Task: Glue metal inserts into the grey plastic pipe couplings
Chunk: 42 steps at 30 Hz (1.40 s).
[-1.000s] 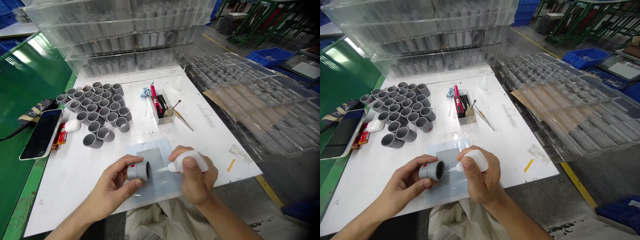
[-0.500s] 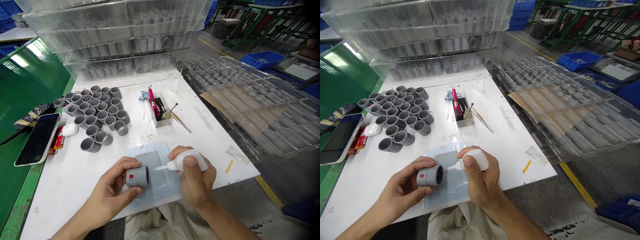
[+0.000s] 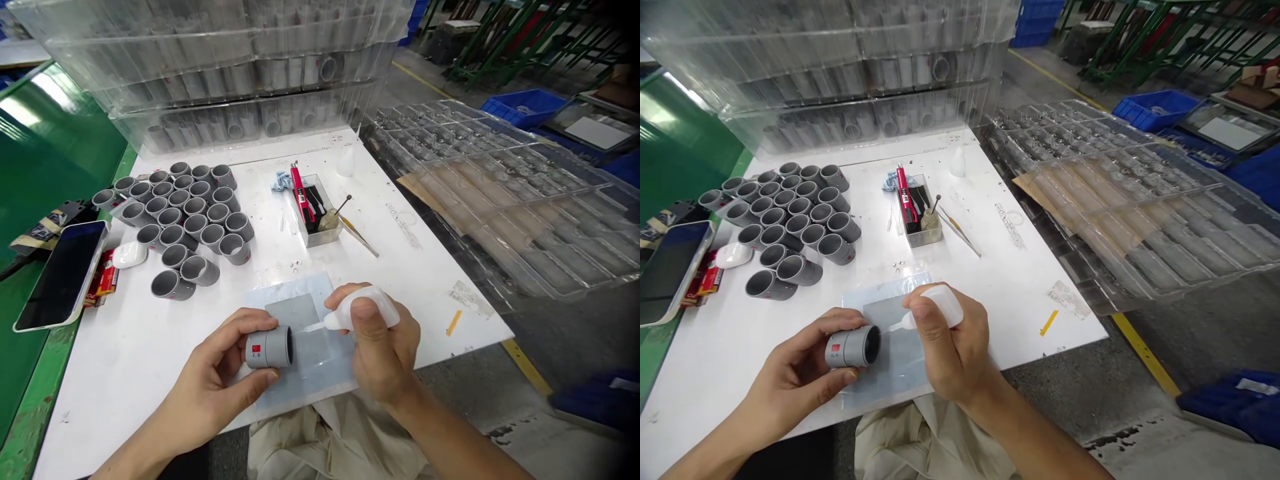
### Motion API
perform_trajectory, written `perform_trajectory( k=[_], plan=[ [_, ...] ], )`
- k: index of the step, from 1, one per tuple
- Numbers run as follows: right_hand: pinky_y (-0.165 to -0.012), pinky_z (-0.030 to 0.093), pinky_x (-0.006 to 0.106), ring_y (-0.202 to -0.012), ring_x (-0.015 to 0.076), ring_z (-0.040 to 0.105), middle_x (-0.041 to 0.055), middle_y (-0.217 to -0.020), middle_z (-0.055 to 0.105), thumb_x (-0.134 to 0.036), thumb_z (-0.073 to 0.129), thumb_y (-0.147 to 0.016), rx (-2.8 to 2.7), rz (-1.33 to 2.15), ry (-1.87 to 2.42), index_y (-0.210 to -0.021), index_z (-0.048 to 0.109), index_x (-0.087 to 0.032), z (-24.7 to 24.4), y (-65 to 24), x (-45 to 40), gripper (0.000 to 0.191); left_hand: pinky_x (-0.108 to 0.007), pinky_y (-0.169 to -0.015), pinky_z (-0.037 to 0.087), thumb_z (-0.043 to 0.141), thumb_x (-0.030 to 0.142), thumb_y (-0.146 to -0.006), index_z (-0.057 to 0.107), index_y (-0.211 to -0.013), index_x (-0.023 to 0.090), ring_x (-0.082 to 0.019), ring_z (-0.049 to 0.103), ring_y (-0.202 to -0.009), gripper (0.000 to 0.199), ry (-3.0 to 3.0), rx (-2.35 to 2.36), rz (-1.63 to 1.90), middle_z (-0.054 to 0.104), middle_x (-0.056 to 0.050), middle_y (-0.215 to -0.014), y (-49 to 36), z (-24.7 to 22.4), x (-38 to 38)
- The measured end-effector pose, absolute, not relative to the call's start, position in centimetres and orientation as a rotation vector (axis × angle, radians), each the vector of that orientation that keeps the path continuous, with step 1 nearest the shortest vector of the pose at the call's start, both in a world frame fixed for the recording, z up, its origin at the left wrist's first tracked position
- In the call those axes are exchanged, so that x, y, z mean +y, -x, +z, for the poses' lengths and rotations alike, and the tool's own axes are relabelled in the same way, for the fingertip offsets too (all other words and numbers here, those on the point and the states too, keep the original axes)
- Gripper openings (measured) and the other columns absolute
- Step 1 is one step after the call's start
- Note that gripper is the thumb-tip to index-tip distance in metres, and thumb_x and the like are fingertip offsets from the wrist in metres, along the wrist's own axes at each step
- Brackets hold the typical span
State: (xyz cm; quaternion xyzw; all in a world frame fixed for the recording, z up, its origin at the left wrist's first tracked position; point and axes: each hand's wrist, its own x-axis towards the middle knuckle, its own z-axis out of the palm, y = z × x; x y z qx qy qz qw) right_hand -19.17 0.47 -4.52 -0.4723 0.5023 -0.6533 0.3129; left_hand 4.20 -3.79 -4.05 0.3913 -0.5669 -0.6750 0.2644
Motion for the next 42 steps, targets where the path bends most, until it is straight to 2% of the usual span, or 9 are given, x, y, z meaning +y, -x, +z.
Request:
perform_trajectory(
  k=[9, 15, 20, 24, 28, 35, 42],
  plan=[
    [-0.06, 0.046, 0.026, -0.061, 0.0129, 0.054, -0.0037, -0.068, 0.059, -0.05, 0.06, -0.113, 1.265, -1.643, 1.233, -0.089, 0.075, -0.022, -4.35, 19.27, 0.64, 0.039, -0.019, -0.088, 0.055, 0.08, 0.018, -0.096, 0.074, -0.128, 0.038, -0.019, 0.06, -0.116, 0.039, -0.999, -1.588, -1.789, 0.06, -0.004, -0.13, -4.22, -4.5, -3.89],
    [-0.055, 0.042, 0.026, -0.06, 0.0135, 0.055, -0.0025, -0.068, 0.061, -0.053, 0.059, -0.113, 1.257, -1.692, 1.106, -0.091, 0.078, -0.024, -4.59, 19.37, 0.83, 0.041, -0.022, -0.085, 0.057, 0.081, 0.016, -0.095, 0.077, -0.125, 0.039, -0.021, 0.063, -0.116, 0.038, -0.969, -1.534, -1.801, 0.064, -0.006, -0.136, -4.35, -4.86, -3.83],
    [-0.055, 0.042, 0.027, -0.061, 0.014, 0.056, -0.0021, -0.07, 0.063, -0.056, 0.06, -0.112, 1.3, -1.755, 1.103, -0.092, 0.079, -0.024, -4.51, 19.36, 0.83, 0.042, -0.02, -0.086, 0.057, 0.082, 0.016, -0.094, 0.079, -0.12, 0.035, -0.022, 0.063, -0.123, 0.032, -0.942, -1.51, -1.798, 0.067, -0.007, -0.138, -4.2, -4.63, -3.91],
    [-0.055, 0.042, 0.027, -0.06, 0.0143, 0.054, -0.0018, -0.072, 0.063, -0.053, 0.061, -0.112, 1.321, -1.747, 1.16, -0.095, 0.079, -0.025, -4.6, 19.3, 0.86, 0.037, -0.019, -0.082, 0.059, 0.081, 0.021, -0.097, 0.08, -0.118, 0.033, -0.022, 0.068, -0.118, 0.024, -0.983, -1.457, -1.822, 0.072, -0.009, -0.136, -4.11, -4.32, -3.86],
    [-0.056, 0.044, 0.027, -0.06, 0.0142, 0.053, -0.0016, -0.074, 0.064, -0.053, 0.062, -0.111, 1.326, -1.738, 1.199, -0.096, 0.078, -0.025, -4.64, 19.25, 0.81, 0.036, -0.02, -0.09, 0.059, 0.081, 0.02, -0.096, 0.08, -0.118, 0.033, -0.021, 0.067, -0.123, 0.025, -0.929, -1.483, -1.81, 0.074, -0.007, -0.133, -4.23, -4.43, -3.85],
    [-0.062, 0.048, 0.026, -0.063, 0.0136, 0.055, -0.0031, -0.072, 0.062, -0.051, 0.06, -0.113, 1.345, -1.696, 1.25, -0.094, 0.077, -0.024, -4.37, 19.23, 0.57, 0.037, -0.019, -0.092, 0.057, 0.08, 0.02, -0.097, 0.079, -0.12, 0.035, -0.019, 0.065, -0.122, 0.027, -0.914, -1.502, -1.813, 0.074, -0.005, -0.133, -4.23, -4.6, -3.97],
    [-0.059, 0.046, 0.027, -0.059, 0.0144, 0.054, -0.003, -0.067, 0.057, -0.05, 0.059, -0.113, 1.323, -1.644, 1.248, -0.091, 0.075, -0.022, -4.33, 19.29, 0.65, 0.039, -0.02, -0.097, 0.055, 0.079, 0.019, -0.098, 0.079, -0.121, 0.035, -0.019, 0.063, -0.126, 0.028, -0.899, -1.515, -1.805, 0.073, -0.006, -0.135, -4.14, -4.71, -4.02]
  ],
)
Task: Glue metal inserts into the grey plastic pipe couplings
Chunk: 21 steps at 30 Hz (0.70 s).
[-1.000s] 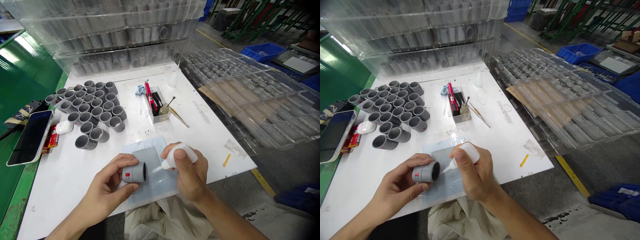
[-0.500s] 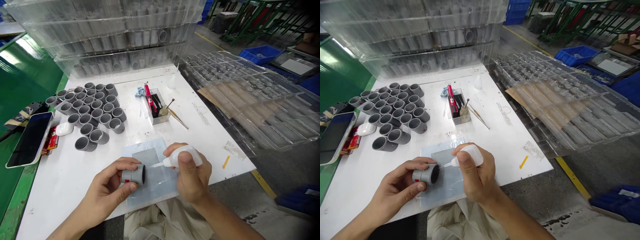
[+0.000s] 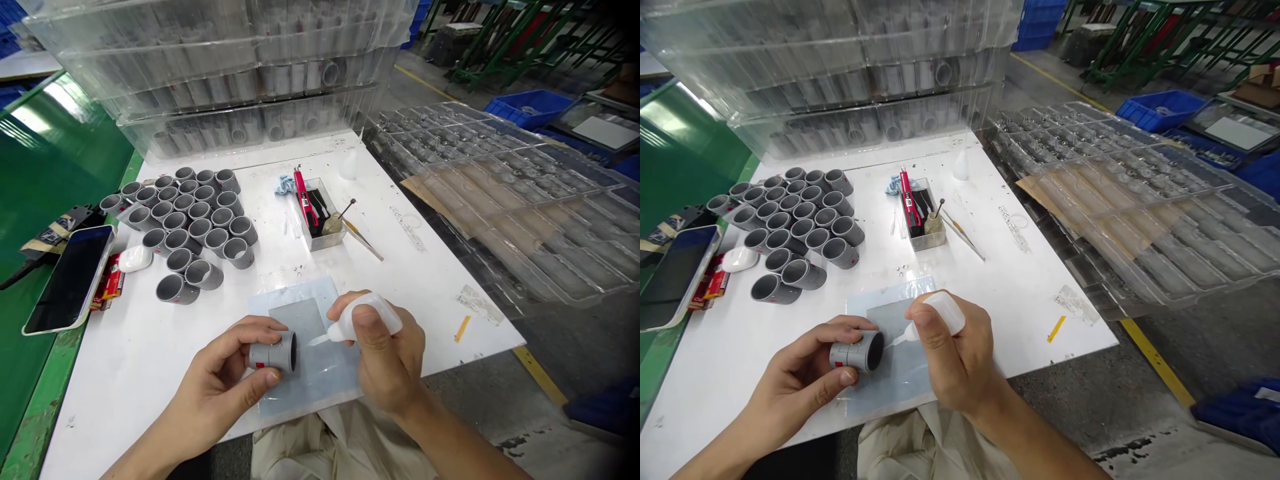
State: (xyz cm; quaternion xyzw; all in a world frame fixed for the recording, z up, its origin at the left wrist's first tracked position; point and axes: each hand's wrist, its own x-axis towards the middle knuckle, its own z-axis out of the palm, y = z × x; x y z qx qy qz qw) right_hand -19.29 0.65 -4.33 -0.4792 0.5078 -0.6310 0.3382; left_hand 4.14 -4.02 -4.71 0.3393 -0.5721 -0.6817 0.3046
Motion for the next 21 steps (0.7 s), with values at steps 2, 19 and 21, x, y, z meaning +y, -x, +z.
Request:
perform_trajectory(
  k=[2, 19, 21],
  plan=[
    [-0.058, 0.045, 0.028, -0.059, 0.0149, 0.054, -0.0024, -0.067, 0.058, -0.049, 0.06, -0.112, 1.305, -1.628, 1.233, -0.09, 0.075, -0.022, -4.35, 19.33, 0.71, 0.038, -0.021, -0.099, 0.055, 0.079, 0.019, -0.098, 0.079, -0.121, 0.035, -0.02, 0.063, -0.127, 0.028, -0.917, -1.512, -1.799, 0.072, -0.006, -0.134, -4.1, -4.61, -4.0],
    [-0.053, 0.041, 0.028, -0.057, 0.015, 0.053, -0.0019, -0.068, 0.059, -0.054, 0.061, -0.111, 1.333, -1.718, 1.144, -0.095, 0.08, -0.026, -4.4, 19.44, 0.91, 0.038, -0.021, -0.09, 0.055, 0.085, 0.016, -0.093, 0.068, -0.113, 0.032, -0.017, 0.064, -0.113, 0.031, -1.008, -1.452, -1.859, 0.07, -0.004, -0.133, -4.23, -4.81, -3.67],
    [-0.053, 0.041, 0.028, -0.058, 0.0153, 0.054, -0.002, -0.068, 0.06, -0.054, 0.061, -0.111, 1.341, -1.712, 1.158, -0.095, 0.08, -0.026, -4.39, 19.47, 0.9, 0.037, -0.021, -0.09, 0.056, 0.085, 0.016, -0.093, 0.068, -0.114, 0.032, -0.017, 0.064, -0.113, 0.031, -1.001, -1.457, -1.853, 0.071, -0.004, -0.131, -4.19, -4.78, -3.74]
  ],
)
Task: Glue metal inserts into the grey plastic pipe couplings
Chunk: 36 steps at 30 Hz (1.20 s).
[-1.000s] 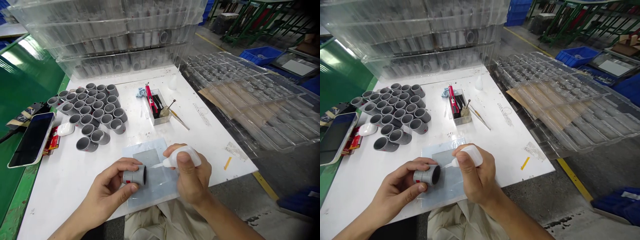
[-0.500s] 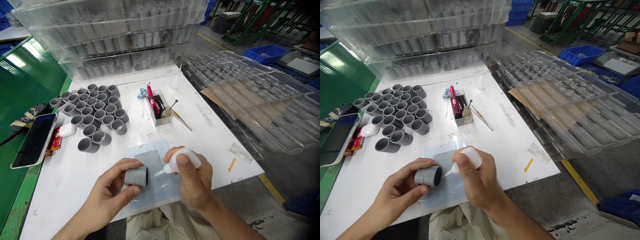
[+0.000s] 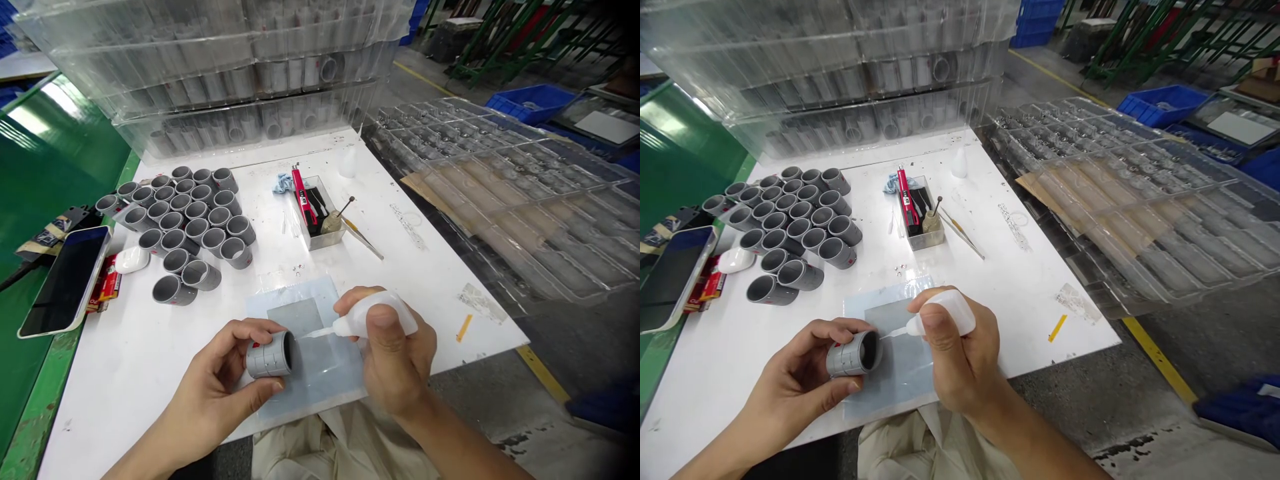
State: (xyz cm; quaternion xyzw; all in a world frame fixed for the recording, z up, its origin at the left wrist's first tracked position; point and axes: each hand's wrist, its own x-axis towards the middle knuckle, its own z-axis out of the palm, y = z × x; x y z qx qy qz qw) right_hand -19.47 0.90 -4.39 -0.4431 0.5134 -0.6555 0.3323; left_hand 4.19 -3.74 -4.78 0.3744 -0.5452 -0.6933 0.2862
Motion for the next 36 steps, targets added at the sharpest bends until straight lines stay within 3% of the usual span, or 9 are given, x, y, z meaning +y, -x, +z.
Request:
perform_trajectory(
  k=[7, 16, 26, 30, 36],
  plan=[
    [-0.059, 0.046, 0.031, -0.063, 0.0171, 0.054, 0.0007, -0.078, 0.066, -0.05, 0.062, -0.112, 1.322, -1.744, 1.153, -0.099, 0.081, -0.025, -4.82, 19.26, 0.98, 0.034, -0.023, -0.089, 0.056, 0.086, 0.012, -0.089, 0.071, -0.107, 0.028, -0.02, 0.066, -0.112, 0.029, -1.042, -1.428, -1.845, 0.072, -0.007, -0.13, -3.97, -4.41, -3.59],
    [-0.059, 0.048, 0.031, -0.06, 0.017, 0.053, -0.001, -0.068, 0.06, -0.051, 0.061, -0.112, 1.378, -1.687, 1.18, -0.094, 0.079, -0.024, -4.26, 19.28, 0.69, 0.037, -0.024, -0.085, 0.055, 0.088, 0.01, -0.084, 0.072, -0.101, 0.026, -0.02, 0.067, -0.107, 0.028, -1.109, -1.397, -1.813, 0.073, -0.009, -0.131, -3.79, -4.13, -3.49],
    [-0.055, 0.047, 0.03, -0.06, 0.0172, 0.054, 0.0021, -0.077, 0.068, -0.05, 0.065, -0.109, 1.347, -1.647, 1.157, -0.087, 0.078, -0.022, -4.41, 19.24, 0.83, 0.038, -0.025, -0.076, 0.054, 0.085, 0.007, -0.085, 0.07, -0.096, 0.026, -0.024, 0.065, -0.112, 0.026, -1.124, -1.402, -1.784, 0.073, -0.01, -0.132, -3.7, -4.0, -3.31],
    [-0.054, 0.045, 0.029, -0.056, 0.0166, 0.053, -0.0001, -0.067, 0.061, -0.052, 0.066, -0.109, 1.32, -1.609, 1.131, -0.086, 0.079, -0.022, -4.27, 19.35, 0.84, 0.04, -0.025, -0.077, 0.053, 0.085, 0.006, -0.084, 0.072, -0.095, 0.026, -0.023, 0.065, -0.112, 0.026, -1.112, -1.418, -1.764, 0.073, -0.01, -0.132, -3.72, -4.12, -3.33],
    [-0.053, 0.043, 0.027, -0.057, 0.0151, 0.055, -0.0006, -0.068, 0.064, -0.055, 0.064, -0.109, 1.311, -1.637, 1.089, -0.087, 0.078, -0.023, -4.23, 19.46, 0.89, 0.042, -0.026, -0.085, 0.052, 0.087, 0.008, -0.085, 0.075, -0.087, 0.026, -0.025, 0.062, -0.118, 0.021, -1.037, -1.435, -1.743, 0.072, -0.009, -0.128, -3.7, -3.84, -3.49]
  ],
)
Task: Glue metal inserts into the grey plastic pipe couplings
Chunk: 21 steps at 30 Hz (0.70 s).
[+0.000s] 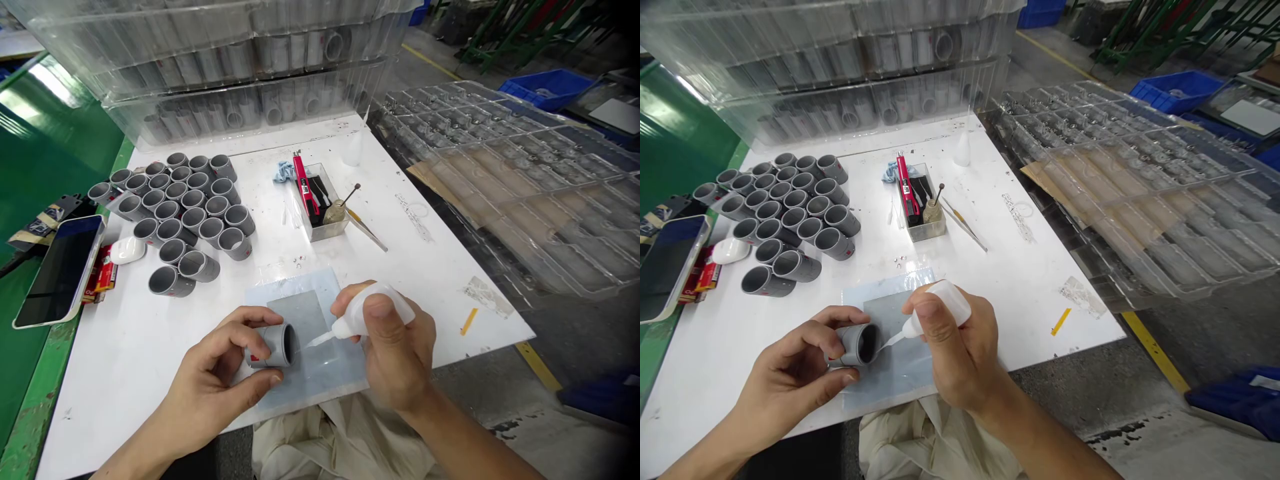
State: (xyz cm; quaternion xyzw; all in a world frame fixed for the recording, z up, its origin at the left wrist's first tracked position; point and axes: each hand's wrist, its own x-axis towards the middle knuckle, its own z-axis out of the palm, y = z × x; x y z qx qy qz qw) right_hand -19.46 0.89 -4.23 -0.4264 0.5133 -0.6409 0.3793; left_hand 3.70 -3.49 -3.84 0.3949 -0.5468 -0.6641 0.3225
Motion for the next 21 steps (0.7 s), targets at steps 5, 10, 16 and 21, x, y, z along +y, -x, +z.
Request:
perform_trajectory(
  k=[5, 10, 16, 21],
  plan=[
    [-0.053, 0.042, 0.028, -0.058, 0.0149, 0.054, -0.0014, -0.067, 0.062, -0.053, 0.063, -0.11, 1.307, -1.62, 1.097, -0.088, 0.078, -0.023, -4.22, 19.37, 0.85, 0.04, -0.027, -0.079, 0.051, 0.086, 0.01, -0.086, 0.076, -0.077, 0.025, -0.024, 0.064, -0.112, 0.02, -1.078, -1.569, -1.707, 0.07, -0.008, -0.127, -3.9, -3.67, -3.66],
    [-0.053, 0.04, 0.028, -0.057, 0.0153, 0.05, -0.0013, -0.064, 0.057, -0.055, 0.063, -0.11, 1.296, -1.536, 1.128, -0.083, 0.073, -0.021, -4.17, 19.34, 0.74, 0.044, -0.027, -0.076, 0.051, 0.084, 0.01, -0.088, 0.074, -0.075, 0.025, -0.025, 0.064, -0.114, 0.022, -1.044, -1.667, -1.68, 0.068, -0.008, -0.128, -4.22, -3.91, -3.76],
    [-0.052, 0.037, 0.029, -0.059, 0.0154, 0.048, -0.0001, -0.065, 0.054, -0.057, 0.064, -0.109, 1.29, -1.484, 1.139, -0.069, 0.051, -0.021, -4.23, 19.36, 0.76, 0.055, -0.024, -0.078, 0.051, 0.082, 0.008, -0.09, 0.073, -0.077, 0.025, -0.022, 0.062, -0.117, 0.023, -1.007, -1.713, -1.681, 0.065, -0.005, -0.129, -4.38, -4.13, -3.79],
    [-0.053, 0.036, 0.029, -0.059, 0.0149, 0.048, 0.0007, -0.066, 0.057, -0.058, 0.063, -0.109, 1.309, -1.478, 1.151, -0.068, 0.045, -0.021, -4.18, 19.29, 0.75, 0.058, -0.023, -0.081, 0.051, 0.08, 0.003, -0.089, 0.072, -0.078, 0.025, -0.021, 0.063, -0.117, 0.025, -1.012, -1.72, -1.683, 0.064, -0.005, -0.13, -4.32, -4.15, -3.86]
  ],
)
